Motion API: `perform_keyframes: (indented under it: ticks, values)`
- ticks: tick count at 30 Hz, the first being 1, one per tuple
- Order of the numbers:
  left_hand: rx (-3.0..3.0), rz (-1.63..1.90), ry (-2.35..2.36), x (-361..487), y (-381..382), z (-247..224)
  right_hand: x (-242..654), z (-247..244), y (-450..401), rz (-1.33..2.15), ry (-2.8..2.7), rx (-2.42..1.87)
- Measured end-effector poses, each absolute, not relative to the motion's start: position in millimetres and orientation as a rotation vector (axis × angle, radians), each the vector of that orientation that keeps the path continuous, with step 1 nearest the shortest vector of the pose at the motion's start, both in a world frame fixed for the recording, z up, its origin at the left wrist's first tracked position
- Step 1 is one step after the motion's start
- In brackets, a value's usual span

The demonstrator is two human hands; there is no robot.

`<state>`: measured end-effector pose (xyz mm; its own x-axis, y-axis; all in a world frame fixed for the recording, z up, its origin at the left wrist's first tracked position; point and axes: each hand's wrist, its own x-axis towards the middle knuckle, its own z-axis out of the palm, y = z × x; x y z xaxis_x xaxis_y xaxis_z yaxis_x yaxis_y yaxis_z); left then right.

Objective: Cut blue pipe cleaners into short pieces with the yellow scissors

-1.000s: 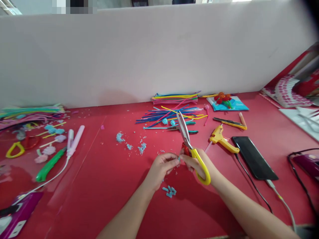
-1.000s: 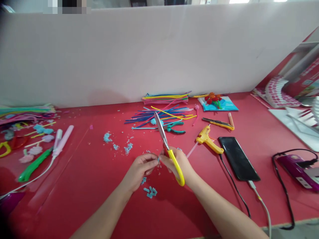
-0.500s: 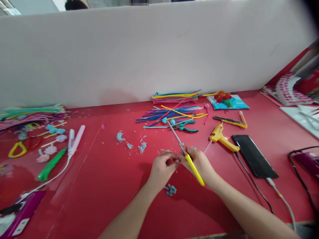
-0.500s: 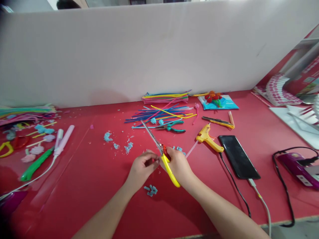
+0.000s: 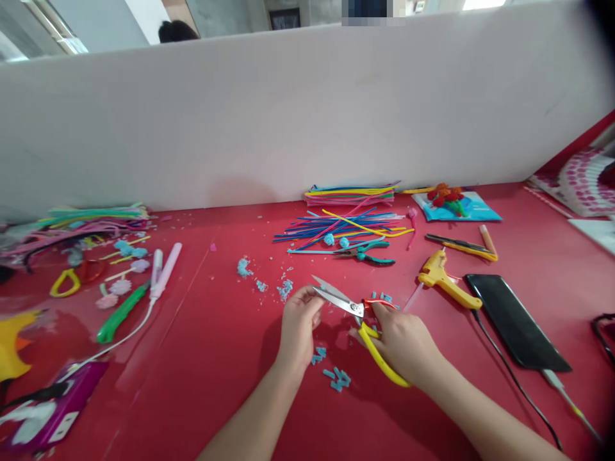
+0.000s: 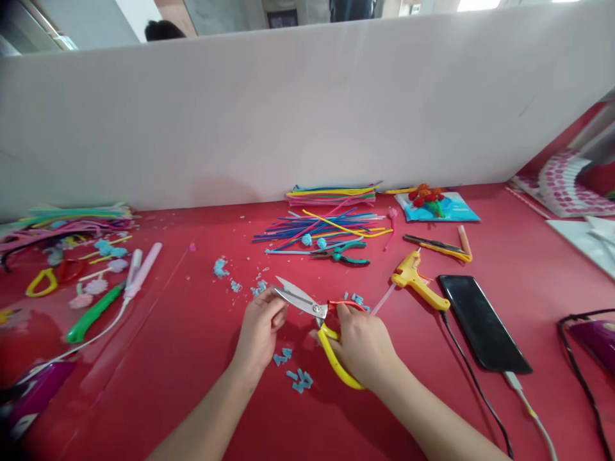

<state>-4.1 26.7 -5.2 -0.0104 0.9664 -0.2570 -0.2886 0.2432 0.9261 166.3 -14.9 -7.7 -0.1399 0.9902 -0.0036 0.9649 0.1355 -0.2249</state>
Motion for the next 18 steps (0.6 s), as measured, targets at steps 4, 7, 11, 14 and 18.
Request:
perform_keyframes:
  ticks: [4, 7, 11, 14, 18]
  values:
    - [0.761, 1.197, 1.132, -6.0, 26.9, -2.9, 162.9, -8.8, -15.8, 0.245, -2.293, -1.984]
    - [0.752, 1.198, 1.116, -7.0, 27.4, -2.1, 162.8, -9.7, -15.5, 0.238, -2.307, -1.981]
    - [0.732, 1.183, 1.107, -8.0, 27.7, -1.6, 163.5, -12.6, -14.7, 0.227, -2.312, -1.961]
    - [0.724, 1.178, 1.124, -8.6, 27.7, -1.3, 164.0, -13.4, -14.7, 0.207, -2.307, -1.958]
    - [0.741, 1.187, 1.133, -9.2, 27.6, -1.0, 164.3, -11.6, -15.3, 0.202, -2.329, -1.971]
